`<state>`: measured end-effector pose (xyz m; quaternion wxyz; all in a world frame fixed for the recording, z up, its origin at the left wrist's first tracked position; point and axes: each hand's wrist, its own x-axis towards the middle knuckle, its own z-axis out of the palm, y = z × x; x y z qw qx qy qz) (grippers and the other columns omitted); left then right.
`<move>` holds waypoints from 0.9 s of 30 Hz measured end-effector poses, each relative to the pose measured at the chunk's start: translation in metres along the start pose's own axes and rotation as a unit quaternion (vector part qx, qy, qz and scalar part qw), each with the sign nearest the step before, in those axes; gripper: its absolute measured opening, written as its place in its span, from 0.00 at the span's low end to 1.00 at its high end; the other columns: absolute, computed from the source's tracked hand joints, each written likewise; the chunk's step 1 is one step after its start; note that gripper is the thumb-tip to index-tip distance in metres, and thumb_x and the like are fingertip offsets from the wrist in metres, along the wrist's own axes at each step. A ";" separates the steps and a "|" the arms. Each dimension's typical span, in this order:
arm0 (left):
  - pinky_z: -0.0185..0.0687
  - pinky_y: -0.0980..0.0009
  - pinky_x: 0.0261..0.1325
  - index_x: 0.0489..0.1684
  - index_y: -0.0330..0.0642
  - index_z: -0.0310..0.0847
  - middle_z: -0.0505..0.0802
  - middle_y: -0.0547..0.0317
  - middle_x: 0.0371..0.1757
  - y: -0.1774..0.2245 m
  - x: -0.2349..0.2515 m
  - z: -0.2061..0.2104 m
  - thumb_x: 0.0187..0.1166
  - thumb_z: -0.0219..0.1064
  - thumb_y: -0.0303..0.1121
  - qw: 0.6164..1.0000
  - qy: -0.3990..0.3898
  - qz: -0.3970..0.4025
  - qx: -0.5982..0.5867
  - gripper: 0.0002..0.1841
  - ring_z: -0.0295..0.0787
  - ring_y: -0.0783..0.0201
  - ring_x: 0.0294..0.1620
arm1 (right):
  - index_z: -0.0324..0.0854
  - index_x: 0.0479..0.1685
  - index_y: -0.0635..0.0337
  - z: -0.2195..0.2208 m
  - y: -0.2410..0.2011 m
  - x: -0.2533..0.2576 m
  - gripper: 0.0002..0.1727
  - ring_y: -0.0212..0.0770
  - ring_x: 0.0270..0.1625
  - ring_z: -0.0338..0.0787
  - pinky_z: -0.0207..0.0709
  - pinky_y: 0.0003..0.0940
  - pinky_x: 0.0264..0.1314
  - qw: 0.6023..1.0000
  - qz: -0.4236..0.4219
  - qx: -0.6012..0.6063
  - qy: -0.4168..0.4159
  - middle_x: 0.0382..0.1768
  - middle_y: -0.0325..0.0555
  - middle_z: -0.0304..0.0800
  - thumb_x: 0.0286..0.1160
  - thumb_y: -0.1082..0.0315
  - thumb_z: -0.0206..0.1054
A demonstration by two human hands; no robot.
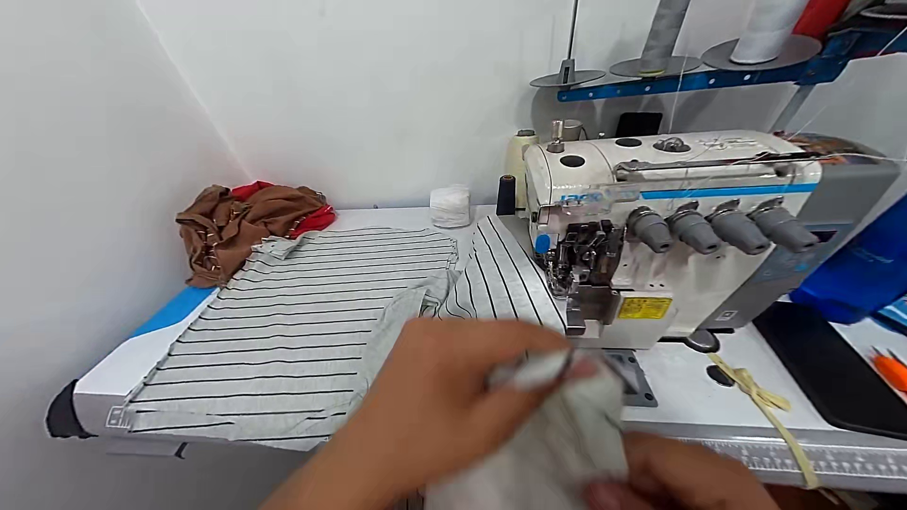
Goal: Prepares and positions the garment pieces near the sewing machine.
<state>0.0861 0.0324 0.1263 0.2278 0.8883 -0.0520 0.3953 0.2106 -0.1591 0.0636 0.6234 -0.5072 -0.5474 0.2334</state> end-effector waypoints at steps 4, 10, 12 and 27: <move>0.87 0.67 0.43 0.39 0.41 0.94 0.95 0.59 0.35 -0.083 0.049 0.028 0.81 0.70 0.37 0.984 -0.174 -0.012 0.045 0.10 0.92 0.69 0.36 | 0.91 0.32 0.48 0.004 0.085 0.036 0.13 0.17 0.33 0.77 0.71 0.12 0.31 0.957 -0.031 -0.200 0.208 0.35 0.29 0.82 0.77 0.51 0.70; 0.84 0.67 0.47 0.44 0.42 0.93 0.96 0.61 0.40 -0.112 0.060 0.046 0.82 0.70 0.39 0.966 -0.242 -0.093 -0.017 0.11 0.90 0.71 0.40 | 0.90 0.23 0.55 0.007 0.107 0.036 0.16 0.17 0.36 0.86 0.79 0.13 0.35 0.958 0.027 -0.187 0.217 0.37 0.35 0.92 0.75 0.56 0.71; 0.85 0.67 0.43 0.42 0.44 0.92 0.94 0.63 0.36 -0.109 0.060 0.043 0.82 0.71 0.39 0.962 -0.252 -0.106 0.000 0.10 0.89 0.72 0.37 | 0.90 0.23 0.58 0.010 0.100 0.033 0.15 0.19 0.37 0.88 0.82 0.15 0.38 0.967 0.029 -0.158 0.200 0.35 0.37 0.92 0.74 0.59 0.72; 0.84 0.63 0.36 0.39 0.49 0.90 0.90 0.66 0.33 -0.111 0.046 0.050 0.76 0.75 0.42 0.976 -0.167 -0.036 0.134 0.08 0.87 0.67 0.33 | 0.88 0.22 0.58 0.015 0.090 0.028 0.10 0.17 0.26 0.83 0.78 0.14 0.29 0.973 0.062 -0.043 0.218 0.25 0.31 0.88 0.69 0.66 0.78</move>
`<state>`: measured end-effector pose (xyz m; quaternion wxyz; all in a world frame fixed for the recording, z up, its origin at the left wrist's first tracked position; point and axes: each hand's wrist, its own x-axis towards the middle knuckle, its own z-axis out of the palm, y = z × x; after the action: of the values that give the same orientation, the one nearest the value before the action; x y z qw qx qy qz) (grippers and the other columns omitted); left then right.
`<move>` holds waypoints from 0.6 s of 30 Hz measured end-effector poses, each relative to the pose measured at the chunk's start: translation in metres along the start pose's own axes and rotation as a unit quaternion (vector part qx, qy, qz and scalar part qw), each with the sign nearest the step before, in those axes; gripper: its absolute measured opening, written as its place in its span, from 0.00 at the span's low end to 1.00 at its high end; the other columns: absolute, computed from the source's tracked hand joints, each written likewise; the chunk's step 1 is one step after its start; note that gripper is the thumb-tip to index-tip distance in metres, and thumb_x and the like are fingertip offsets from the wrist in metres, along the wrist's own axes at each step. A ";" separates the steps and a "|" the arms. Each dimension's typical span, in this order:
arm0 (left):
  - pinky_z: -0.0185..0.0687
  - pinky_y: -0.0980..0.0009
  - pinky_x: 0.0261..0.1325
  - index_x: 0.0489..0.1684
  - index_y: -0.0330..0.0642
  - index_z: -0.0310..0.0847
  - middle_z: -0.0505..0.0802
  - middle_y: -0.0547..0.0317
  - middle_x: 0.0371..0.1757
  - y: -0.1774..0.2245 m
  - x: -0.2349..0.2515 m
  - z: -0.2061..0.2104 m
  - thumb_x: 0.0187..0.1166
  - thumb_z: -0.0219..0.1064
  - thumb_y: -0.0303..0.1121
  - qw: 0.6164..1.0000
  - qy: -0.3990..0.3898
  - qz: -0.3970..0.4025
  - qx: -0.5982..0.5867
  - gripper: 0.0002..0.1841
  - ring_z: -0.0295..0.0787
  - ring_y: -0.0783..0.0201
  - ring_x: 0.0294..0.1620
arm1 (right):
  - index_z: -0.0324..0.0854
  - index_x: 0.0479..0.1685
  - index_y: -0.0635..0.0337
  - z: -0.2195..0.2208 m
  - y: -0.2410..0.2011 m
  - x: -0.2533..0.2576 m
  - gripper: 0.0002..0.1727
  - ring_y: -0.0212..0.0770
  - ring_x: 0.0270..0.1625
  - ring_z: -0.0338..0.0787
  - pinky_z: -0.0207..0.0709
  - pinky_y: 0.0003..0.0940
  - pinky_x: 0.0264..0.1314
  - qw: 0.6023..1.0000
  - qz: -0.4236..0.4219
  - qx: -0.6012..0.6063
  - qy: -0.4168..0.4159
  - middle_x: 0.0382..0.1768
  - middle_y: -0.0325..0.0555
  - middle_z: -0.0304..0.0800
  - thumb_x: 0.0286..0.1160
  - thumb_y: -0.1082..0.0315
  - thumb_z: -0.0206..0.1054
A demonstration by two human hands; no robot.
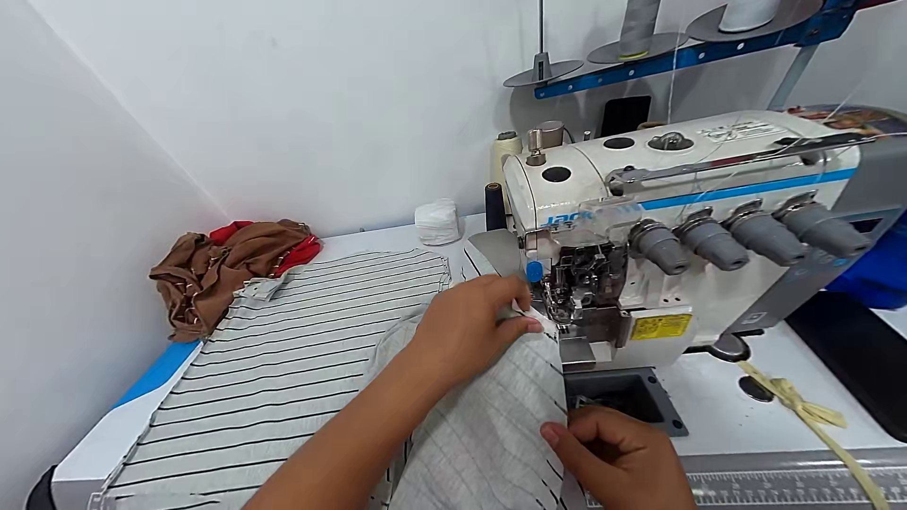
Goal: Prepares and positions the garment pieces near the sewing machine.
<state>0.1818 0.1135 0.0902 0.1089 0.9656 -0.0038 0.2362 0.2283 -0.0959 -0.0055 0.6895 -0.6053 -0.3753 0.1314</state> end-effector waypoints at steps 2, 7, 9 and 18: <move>0.84 0.54 0.49 0.39 0.48 0.93 0.92 0.58 0.45 0.012 -0.007 0.006 0.75 0.70 0.30 0.992 0.045 0.084 0.081 0.05 0.90 0.57 0.49 | 0.81 0.29 0.55 0.001 -0.001 -0.002 0.09 0.18 0.23 0.83 0.78 0.16 0.26 0.999 0.017 0.041 0.009 0.23 0.27 0.87 0.65 0.71 0.79; 0.89 0.54 0.59 0.60 0.44 0.91 0.94 0.49 0.59 0.063 -0.050 0.030 0.85 0.59 0.37 0.984 0.062 0.021 0.166 0.16 0.93 0.51 0.61 | 0.75 0.44 0.46 -0.008 0.007 -0.016 0.16 0.17 0.32 0.87 0.85 0.18 0.37 0.994 -0.037 0.102 -0.028 0.31 0.20 0.89 0.70 0.75 0.75; 0.84 0.50 0.70 0.66 0.43 0.88 0.91 0.45 0.67 0.069 -0.054 0.039 0.88 0.55 0.46 0.988 0.067 0.006 0.139 0.23 0.89 0.47 0.70 | 0.77 0.45 0.43 -0.013 0.010 -0.020 0.15 0.17 0.36 0.89 0.86 0.18 0.41 0.992 -0.056 0.106 -0.036 0.35 0.19 0.90 0.71 0.74 0.75; 0.79 0.48 0.76 0.68 0.44 0.88 0.90 0.42 0.70 0.075 -0.037 0.054 0.88 0.54 0.47 0.988 0.084 -0.025 0.123 0.24 0.84 0.45 0.76 | 0.78 0.45 0.39 -0.025 0.013 -0.009 0.16 0.16 0.35 0.87 0.85 0.15 0.42 0.993 -0.070 0.094 0.000 0.35 0.17 0.89 0.70 0.73 0.76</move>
<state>0.1693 0.0270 0.0427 -0.0051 0.9482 0.0590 0.3122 0.2428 -0.1170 -0.0202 0.7508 -0.5097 -0.4033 0.1177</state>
